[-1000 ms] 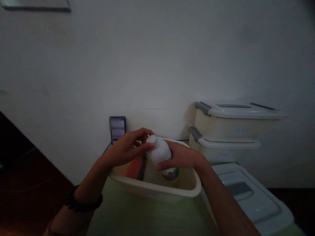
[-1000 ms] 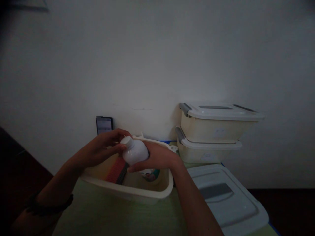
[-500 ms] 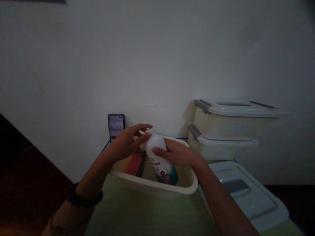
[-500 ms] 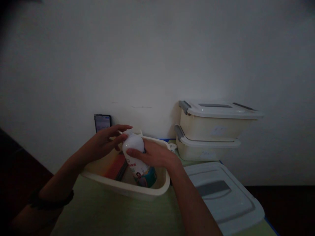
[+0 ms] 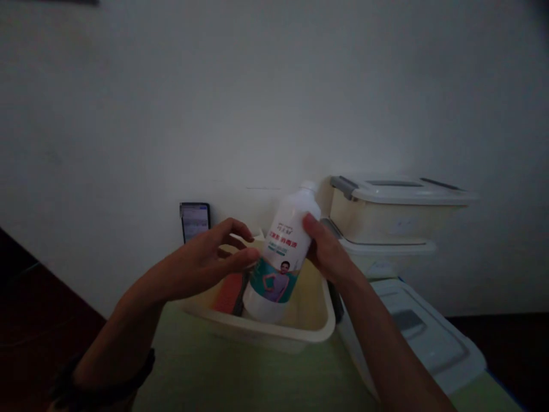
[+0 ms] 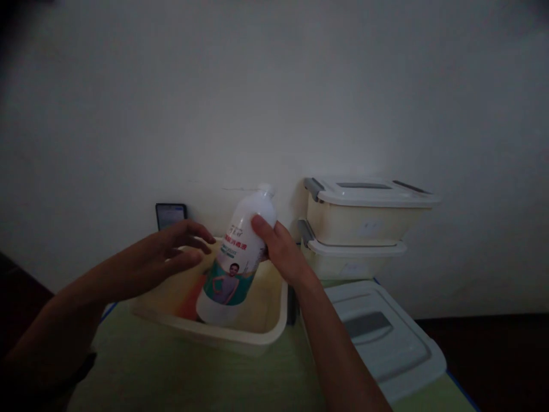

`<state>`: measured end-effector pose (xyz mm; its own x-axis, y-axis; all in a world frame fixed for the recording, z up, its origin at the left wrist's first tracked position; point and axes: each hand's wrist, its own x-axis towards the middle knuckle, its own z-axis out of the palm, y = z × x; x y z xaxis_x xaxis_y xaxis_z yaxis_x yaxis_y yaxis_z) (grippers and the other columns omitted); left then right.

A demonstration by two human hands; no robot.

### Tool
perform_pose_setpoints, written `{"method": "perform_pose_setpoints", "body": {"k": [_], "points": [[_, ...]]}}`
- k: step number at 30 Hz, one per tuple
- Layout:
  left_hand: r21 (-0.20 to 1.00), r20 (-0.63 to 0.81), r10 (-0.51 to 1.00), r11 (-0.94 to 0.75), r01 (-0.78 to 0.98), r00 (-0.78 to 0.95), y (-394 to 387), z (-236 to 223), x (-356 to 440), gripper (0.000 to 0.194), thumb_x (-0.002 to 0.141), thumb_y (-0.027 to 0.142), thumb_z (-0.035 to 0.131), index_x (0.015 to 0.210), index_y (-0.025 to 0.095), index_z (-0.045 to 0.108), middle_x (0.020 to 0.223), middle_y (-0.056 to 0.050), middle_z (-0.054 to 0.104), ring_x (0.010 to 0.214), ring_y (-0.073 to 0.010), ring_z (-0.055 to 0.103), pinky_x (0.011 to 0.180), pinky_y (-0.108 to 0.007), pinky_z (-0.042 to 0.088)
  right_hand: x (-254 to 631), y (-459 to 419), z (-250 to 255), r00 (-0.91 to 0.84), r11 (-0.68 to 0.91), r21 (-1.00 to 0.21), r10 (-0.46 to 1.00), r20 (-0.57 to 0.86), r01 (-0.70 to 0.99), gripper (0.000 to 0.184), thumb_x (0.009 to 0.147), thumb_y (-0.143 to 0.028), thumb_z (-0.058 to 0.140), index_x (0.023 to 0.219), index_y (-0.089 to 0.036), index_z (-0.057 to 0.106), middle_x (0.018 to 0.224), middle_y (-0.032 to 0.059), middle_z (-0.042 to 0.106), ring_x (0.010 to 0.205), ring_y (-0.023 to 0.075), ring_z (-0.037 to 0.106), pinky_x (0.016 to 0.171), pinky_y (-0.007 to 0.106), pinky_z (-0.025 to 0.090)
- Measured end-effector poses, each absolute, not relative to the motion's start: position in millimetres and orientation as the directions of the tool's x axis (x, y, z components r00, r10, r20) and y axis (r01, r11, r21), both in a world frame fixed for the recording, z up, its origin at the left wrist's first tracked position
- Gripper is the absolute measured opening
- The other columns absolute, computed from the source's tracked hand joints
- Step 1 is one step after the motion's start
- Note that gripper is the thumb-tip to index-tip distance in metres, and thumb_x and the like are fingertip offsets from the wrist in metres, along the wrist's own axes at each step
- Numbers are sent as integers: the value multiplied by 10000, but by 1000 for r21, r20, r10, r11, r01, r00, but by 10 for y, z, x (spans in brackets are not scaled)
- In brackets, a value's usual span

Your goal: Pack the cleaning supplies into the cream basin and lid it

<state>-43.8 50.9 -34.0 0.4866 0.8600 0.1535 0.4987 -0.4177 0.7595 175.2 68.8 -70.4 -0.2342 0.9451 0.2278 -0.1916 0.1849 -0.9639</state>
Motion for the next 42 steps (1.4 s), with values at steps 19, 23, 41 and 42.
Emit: {"method": "perform_pose_setpoints", "body": {"k": [19, 23, 41, 42], "points": [[609, 14, 768, -515, 604, 640, 165, -211, -205, 539, 689, 545, 637, 1092, 200, 542, 988, -64, 659, 854, -257, 630, 743, -363, 497, 1521, 341, -306, -21, 239, -871, 961, 274, -430, 547, 732, -615, 386, 1056, -193, 515, 845, 79, 676, 879, 258, 649, 684, 367, 528], [613, 34, 771, -519, 596, 636, 181, -249, -167, 538, 686, 545, 635, 1085, 197, 539, 986, -59, 661, 868, -261, 628, 726, -354, 493, 1539, 353, -313, -30, 239, -853, 958, 285, -463, 553, 739, -612, 412, 1077, -191, 528, 839, 75, 677, 879, 260, 649, 700, 377, 531], [821, -9, 705, -400, 408, 709, 469, -424, -308, 560, 621, 451, 721, 1082, 185, 546, 1019, -58, 664, 888, -240, 625, 775, -361, 511, 1595, 360, -336, -123, 247, -911, 946, 301, -332, 394, 801, -550, 514, 1025, -228, 554, 961, 40, 634, 963, 215, 578, 798, 337, 483], [849, -28, 679, -371, 376, 734, 484, -441, -320, 551, 625, 441, 717, 1080, 180, 549, 1020, -65, 668, 886, -242, 630, 769, -360, 516, 1627, 371, -330, -130, 240, -911, 946, 297, -336, 376, 794, -532, 540, 998, -217, 558, 940, 41, 638, 943, 210, 584, 799, 332, 481]]}}
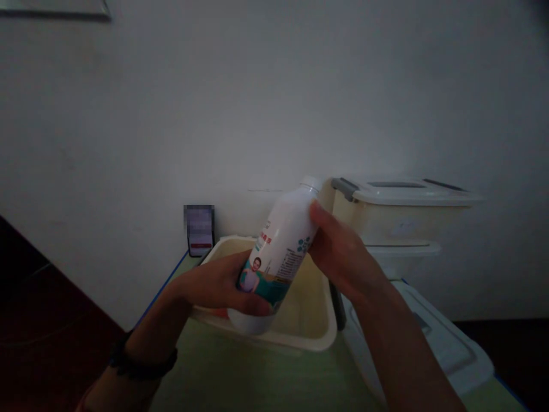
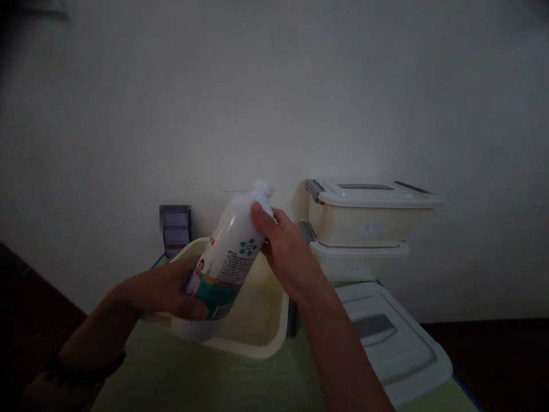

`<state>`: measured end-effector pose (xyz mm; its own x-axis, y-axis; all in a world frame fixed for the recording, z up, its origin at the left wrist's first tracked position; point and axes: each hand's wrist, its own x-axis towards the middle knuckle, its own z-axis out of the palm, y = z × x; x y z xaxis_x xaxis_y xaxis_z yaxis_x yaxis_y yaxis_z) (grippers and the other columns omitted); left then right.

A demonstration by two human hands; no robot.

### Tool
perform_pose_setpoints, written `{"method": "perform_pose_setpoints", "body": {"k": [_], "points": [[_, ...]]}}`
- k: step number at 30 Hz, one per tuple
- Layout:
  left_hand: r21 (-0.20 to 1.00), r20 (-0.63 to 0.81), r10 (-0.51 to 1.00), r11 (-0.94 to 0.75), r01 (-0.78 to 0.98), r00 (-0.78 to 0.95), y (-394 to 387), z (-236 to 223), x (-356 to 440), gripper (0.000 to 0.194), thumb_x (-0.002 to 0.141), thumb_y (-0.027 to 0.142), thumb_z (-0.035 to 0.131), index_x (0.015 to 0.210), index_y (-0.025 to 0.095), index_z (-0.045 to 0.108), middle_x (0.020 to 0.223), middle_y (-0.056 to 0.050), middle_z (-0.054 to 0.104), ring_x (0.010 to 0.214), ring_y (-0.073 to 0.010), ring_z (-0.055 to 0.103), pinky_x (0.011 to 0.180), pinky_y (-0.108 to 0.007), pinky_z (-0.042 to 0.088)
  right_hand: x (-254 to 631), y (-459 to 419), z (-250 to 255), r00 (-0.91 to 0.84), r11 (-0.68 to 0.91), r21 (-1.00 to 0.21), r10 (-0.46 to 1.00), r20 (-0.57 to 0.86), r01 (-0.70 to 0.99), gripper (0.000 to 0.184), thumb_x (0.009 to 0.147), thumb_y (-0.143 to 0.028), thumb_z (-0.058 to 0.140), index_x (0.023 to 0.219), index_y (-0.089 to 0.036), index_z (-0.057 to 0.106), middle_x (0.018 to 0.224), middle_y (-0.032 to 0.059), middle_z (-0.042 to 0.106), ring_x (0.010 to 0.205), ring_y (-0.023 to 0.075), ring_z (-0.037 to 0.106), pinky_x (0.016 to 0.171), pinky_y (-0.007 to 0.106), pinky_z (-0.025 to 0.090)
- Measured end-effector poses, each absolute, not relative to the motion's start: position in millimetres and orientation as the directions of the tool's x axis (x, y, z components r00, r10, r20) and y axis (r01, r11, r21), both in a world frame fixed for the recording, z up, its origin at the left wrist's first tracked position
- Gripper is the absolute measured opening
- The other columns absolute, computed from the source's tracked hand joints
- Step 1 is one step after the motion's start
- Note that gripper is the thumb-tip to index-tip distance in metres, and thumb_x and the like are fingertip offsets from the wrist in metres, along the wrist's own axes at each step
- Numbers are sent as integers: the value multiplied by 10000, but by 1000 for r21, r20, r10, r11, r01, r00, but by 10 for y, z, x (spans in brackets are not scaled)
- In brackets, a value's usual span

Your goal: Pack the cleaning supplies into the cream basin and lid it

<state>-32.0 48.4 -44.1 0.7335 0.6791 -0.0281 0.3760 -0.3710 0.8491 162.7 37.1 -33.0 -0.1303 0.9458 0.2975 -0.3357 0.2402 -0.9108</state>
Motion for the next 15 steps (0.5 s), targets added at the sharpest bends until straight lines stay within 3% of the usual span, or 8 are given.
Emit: {"method": "perform_pose_setpoints", "body": {"k": [8, 15], "points": [[980, -28, 452, -163, 113, 891, 450, -475, -268, 472, 657, 430, 707, 1047, 184, 605, 986, -88, 702, 875, -255, 657, 745, -368, 536, 1578, 334, -376, -182, 205, -922, 944, 275, -329, 453, 744, -594, 570, 931, -182, 562, 796, 43, 622, 705, 182, 598, 636, 319, 487], [943, -101, 429, -246, 224, 898, 435, -442, -185, 426, 684, 329, 688, 1071, 169, 607, 1092, -90, 675, 987, -273, 626, 842, -394, 514, 1468, 315, -402, -135, 135, -909, 970, 203, -393, 440, 702, -579, 617, 922, -202, 559, 758, 33, 619, 622, 163, 574, 568, 301, 481]]}}
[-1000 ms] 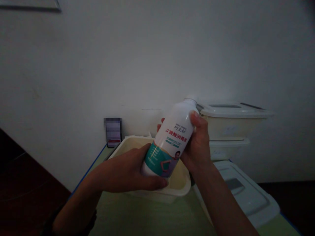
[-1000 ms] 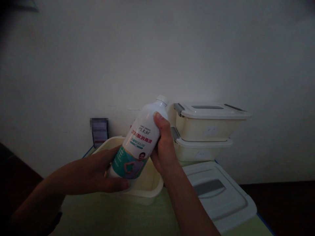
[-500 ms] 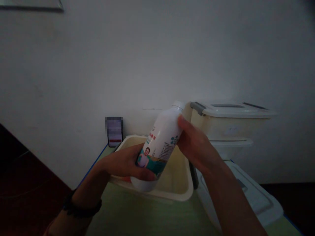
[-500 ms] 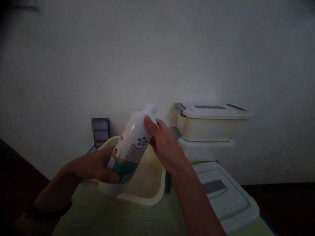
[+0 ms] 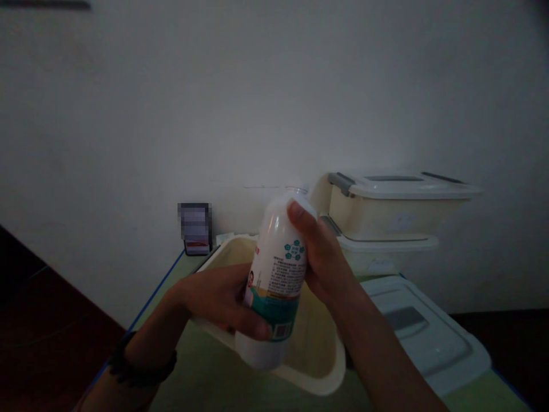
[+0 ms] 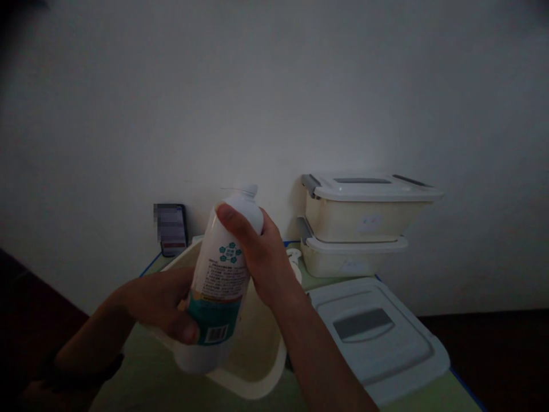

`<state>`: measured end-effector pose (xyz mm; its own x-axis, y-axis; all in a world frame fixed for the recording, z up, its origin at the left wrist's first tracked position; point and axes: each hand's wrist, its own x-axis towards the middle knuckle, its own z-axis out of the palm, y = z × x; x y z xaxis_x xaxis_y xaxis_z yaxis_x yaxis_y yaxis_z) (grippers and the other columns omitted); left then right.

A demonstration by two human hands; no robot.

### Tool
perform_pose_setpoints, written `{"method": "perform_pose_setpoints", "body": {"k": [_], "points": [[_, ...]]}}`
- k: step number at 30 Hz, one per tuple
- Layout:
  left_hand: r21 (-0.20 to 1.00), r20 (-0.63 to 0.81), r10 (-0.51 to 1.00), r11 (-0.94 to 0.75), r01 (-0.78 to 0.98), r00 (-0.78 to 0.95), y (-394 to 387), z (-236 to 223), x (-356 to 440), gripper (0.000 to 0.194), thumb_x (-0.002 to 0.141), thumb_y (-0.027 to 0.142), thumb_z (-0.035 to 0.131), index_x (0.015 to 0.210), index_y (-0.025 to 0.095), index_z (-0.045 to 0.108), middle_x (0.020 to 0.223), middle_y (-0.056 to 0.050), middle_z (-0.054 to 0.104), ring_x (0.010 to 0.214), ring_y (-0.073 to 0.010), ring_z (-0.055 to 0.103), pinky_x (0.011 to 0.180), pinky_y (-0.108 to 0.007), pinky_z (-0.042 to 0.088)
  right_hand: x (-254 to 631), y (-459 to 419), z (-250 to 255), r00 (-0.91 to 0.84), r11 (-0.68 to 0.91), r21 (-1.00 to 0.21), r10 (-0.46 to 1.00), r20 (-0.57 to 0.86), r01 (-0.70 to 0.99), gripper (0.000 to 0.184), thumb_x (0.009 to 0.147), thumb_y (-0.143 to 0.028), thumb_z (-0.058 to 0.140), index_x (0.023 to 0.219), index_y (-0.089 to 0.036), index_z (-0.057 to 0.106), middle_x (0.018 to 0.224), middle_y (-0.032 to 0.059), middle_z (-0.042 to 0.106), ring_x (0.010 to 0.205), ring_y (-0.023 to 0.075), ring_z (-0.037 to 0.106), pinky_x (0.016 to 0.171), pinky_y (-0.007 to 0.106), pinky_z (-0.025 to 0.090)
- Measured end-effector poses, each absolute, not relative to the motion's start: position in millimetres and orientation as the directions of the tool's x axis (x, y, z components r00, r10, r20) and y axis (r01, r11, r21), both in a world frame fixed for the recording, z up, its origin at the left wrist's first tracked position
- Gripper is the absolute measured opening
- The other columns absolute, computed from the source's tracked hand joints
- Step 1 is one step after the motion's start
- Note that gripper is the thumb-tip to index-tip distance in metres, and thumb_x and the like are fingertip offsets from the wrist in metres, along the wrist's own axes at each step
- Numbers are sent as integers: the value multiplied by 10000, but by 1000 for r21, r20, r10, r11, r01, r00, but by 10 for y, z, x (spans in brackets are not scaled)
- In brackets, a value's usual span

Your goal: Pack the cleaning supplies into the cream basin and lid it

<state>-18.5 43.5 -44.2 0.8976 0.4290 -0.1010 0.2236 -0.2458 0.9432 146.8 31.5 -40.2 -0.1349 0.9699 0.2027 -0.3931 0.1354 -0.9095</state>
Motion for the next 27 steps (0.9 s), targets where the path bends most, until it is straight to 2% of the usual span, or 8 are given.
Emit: {"method": "perform_pose_setpoints", "body": {"k": [3, 7, 14, 22, 27], "points": [[922, -130, 420, -281, 265, 898, 445, -465, -188, 436, 711, 399, 668, 1069, 158, 608, 1087, -104, 675, 965, -277, 633, 828, -406, 519, 1468, 333, -424, -135, 111, -905, 974, 181, -411, 405, 693, -551, 643, 885, -204, 563, 727, 20, 600, 585, 146, 550, 551, 292, 463], [926, -86, 376, -311, 213, 923, 468, -507, -182, 492, 725, 467, 649, 1082, 133, 592, 1045, -117, 683, 901, -263, 648, 766, -385, 538, 1469, 347, -447, -108, 119, -886, 977, 186, -448, 366, 697, -540, 646, 837, -210, 568, 684, -1, 579, 544, 126, 520, 524, 278, 433], [935, -104, 370, -279, 217, 923, 469, -521, -176, 445, 753, 448, 641, 1064, 134, 595, 981, -107, 692, 843, -248, 659, 699, -341, 543, 1472, 368, -451, -104, 110, -881, 979, 177, -460, 356, 683, -534, 665, 777, -208, 558, 606, -31, 512, 497, 99, 456, 476, 251, 368], [924, -95, 383, -310, 225, 919, 477, -525, -177, 400, 761, 418, 634, 1050, 144, 602, 1001, -80, 697, 891, -230, 646, 758, -328, 527, 1463, 388, -473, -98, 124, -886, 978, 186, -447, 363, 699, -541, 647, 787, -199, 561, 605, -35, 480, 495, 92, 429, 456, 241, 328], [926, -103, 379, -302, 229, 920, 476, -531, -178, 383, 764, 420, 634, 1036, 151, 618, 914, -68, 706, 806, -218, 658, 667, -290, 533, 1462, 382, -473, -104, 115, -879, 978, 183, -462, 351, 699, -529, 655, 772, -202, 551, 600, -38, 462, 501, 91, 424, 468, 242, 328]]}}
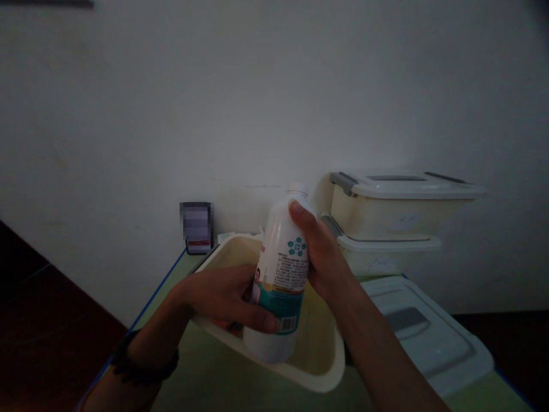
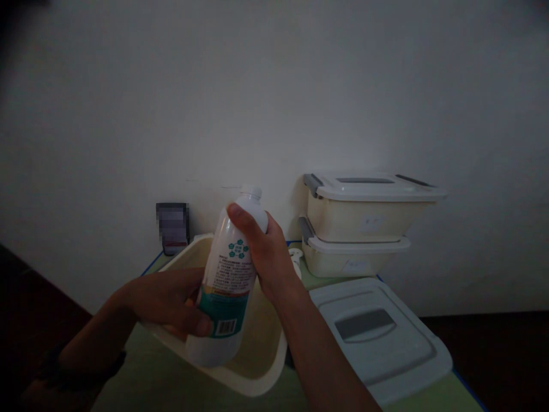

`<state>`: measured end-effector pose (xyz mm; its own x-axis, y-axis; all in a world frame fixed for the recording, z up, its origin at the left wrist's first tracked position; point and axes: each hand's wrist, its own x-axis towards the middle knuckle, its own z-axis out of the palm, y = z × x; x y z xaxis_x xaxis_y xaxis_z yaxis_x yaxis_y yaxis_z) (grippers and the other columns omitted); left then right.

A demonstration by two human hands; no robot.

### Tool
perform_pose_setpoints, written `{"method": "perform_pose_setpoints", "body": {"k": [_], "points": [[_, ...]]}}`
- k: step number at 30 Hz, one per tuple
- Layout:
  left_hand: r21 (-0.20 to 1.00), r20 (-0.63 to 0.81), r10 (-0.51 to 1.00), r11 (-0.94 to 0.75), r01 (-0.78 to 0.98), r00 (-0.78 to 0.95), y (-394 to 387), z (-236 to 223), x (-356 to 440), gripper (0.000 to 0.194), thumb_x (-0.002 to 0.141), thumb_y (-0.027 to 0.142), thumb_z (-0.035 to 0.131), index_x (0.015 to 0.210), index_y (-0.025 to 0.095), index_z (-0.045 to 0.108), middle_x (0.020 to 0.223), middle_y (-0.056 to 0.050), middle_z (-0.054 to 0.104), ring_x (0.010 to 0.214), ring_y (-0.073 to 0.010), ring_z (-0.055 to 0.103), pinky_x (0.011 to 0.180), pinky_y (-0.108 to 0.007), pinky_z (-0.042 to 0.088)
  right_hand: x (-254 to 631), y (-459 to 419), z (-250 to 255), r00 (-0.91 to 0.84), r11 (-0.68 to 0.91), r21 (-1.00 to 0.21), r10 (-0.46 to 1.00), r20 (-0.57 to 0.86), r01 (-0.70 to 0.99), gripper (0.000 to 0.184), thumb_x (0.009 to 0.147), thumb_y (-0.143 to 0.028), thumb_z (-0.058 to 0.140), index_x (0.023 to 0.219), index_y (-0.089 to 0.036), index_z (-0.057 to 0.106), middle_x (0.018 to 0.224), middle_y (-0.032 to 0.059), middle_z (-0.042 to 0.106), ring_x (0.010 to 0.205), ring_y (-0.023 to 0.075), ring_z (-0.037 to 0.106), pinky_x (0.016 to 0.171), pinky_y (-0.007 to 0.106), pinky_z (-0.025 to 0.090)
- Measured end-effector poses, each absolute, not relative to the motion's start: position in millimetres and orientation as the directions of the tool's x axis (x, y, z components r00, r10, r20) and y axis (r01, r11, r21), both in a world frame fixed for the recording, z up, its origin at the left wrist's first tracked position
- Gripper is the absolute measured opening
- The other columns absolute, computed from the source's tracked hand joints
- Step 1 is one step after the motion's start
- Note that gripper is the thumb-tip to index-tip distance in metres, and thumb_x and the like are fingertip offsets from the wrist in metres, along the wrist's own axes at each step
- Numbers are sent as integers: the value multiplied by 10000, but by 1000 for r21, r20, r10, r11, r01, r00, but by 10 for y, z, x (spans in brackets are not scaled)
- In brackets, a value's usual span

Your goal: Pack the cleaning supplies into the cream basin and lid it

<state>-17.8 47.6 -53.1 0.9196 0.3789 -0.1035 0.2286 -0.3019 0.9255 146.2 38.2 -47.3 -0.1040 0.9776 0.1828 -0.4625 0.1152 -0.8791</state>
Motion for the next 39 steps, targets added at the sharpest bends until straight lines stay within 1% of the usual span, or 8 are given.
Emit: {"method": "perform_pose_setpoints", "body": {"k": [6, 12, 20, 26, 29, 32, 36, 39], "points": [[922, -126, 400, -291, 256, 908, 470, -519, -175, 430, 742, 447, 646, 1055, 155, 606, 934, -80, 695, 812, -229, 653, 660, -306, 534, 1467, 379, -465, -100, 121, -887, 978, 183, -445, 356, 693, -539, 653, 774, -209, 550, 605, -35, 472, 500, 98, 422, 469, 248, 325], [921, -126, 404, -292, 258, 906, 468, -536, -183, 407, 749, 450, 639, 1044, 171, 612, 926, -58, 698, 790, -206, 647, 644, -276, 524, 1471, 396, -483, -100, 121, -898, 979, 178, -422, 371, 690, -558, 642, 792, -210, 564, 611, -25, 507, 503, 108, 441, 482, 263, 356], [907, -176, 408, -287, 309, 896, 473, -518, -184, 434, 745, 453, 632, 1049, 144, 597, 1022, -91, 686, 888, -236, 641, 756, -338, 525, 1475, 406, -506, -113, 122, -901, 976, 184, -417, 372, 705, -563, 627, 810, -210, 573, 623, -22, 536, 508, 107, 470, 487, 258, 386], [912, -151, 409, -293, 286, 900, 472, -526, -181, 417, 743, 471, 631, 1005, 147, 608, 974, -74, 701, 866, -216, 644, 735, -307, 530, 1477, 397, -511, -105, 132, -907, 976, 189, -400, 381, 707, -570, 618, 829, -211, 577, 651, -5, 569, 526, 120, 497, 512, 276, 423], [917, -148, 386, -291, 272, 910, 474, -522, -176, 418, 750, 467, 626, 1015, 144, 604, 1003, -81, 695, 885, -216, 642, 772, -316, 522, 1478, 393, -513, -105, 134, -912, 976, 188, -388, 384, 708, -581, 608, 829, -217, 580, 660, 1, 587, 539, 131, 517, 530, 289, 439], [910, -182, 392, -279, 305, 902, 476, -510, -171, 432, 757, 461, 624, 1049, 146, 590, 1041, -91, 687, 913, -227, 641, 794, -328, 518, 1478, 396, -514, -104, 131, -916, 977, 183, -380, 389, 705, -587, 605, 830, -219, 581, 662, 2, 596, 535, 133, 522, 524, 288, 433], [918, -150, 373, -292, 269, 916, 477, -506, -175, 410, 769, 436, 622, 1051, 139, 592, 1044, -92, 684, 927, -223, 635, 782, -312, 519, 1477, 404, -515, -99, 141, -917, 977, 190, -373, 388, 706, -584, 606, 835, -218, 585, 672, 9, 598, 531, 130, 517, 510, 284, 418], [910, -191, 386, -274, 310, 903, 480, -518, -182, 410, 767, 436, 626, 1047, 138, 596, 1026, -93, 688, 896, -227, 647, 761, -322, 528, 1479, 403, -511, -103, 136, -922, 977, 184, -363, 385, 706, -585, 605, 824, -218, 584, 672, 12, 596, 533, 133, 514, 512, 288, 412]]}}
